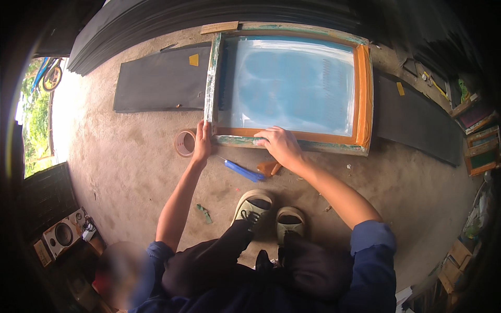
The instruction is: The person sits on the floor and applies orange tape to the edges of a rectangular frame containing a translucent sheet. They repeatedly measure, cut, and smooth the tape along each side of the frame.
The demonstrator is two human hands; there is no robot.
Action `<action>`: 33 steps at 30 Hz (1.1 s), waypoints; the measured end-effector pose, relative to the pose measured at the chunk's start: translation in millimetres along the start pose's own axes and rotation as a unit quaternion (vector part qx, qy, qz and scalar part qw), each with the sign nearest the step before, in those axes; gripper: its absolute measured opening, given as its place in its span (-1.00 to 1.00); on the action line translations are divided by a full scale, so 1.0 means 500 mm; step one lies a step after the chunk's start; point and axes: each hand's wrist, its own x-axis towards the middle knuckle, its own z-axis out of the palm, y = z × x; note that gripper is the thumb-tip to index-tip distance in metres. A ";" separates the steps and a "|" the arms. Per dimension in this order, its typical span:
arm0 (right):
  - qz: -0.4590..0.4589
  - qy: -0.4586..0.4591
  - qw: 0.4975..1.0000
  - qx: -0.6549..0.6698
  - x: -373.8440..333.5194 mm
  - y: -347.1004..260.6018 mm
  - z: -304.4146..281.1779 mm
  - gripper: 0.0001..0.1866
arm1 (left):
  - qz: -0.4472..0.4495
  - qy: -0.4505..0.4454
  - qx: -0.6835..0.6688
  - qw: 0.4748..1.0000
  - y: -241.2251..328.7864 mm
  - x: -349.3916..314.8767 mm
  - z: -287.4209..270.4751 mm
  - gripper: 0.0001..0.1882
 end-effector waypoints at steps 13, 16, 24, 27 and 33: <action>0.149 -0.053 0.983 -0.095 -0.188 0.139 -0.277 -0.71 | -0.045 0.004 0.048 0.998 0.013 -0.003 0.007 -0.59; 0.142 -0.073 0.974 -0.160 -0.204 0.143 -0.317 -0.70 | 0.174 0.064 0.347 0.920 -0.001 0.010 -0.005 -0.60; 0.023 -0.085 0.966 -0.245 -0.236 0.155 -0.320 -0.60 | 0.400 -0.353 0.439 0.723 0.127 -0.075 0.184 -0.25; 0.028 -0.074 0.973 -0.218 -0.239 0.164 -0.316 -0.62 | 0.458 -0.388 0.378 0.705 0.117 -0.057 0.254 -0.29; 0.002 -0.046 0.972 -0.229 -0.241 0.169 -0.309 -0.62 | 0.467 -0.503 0.173 0.706 0.131 -0.029 0.373 -0.23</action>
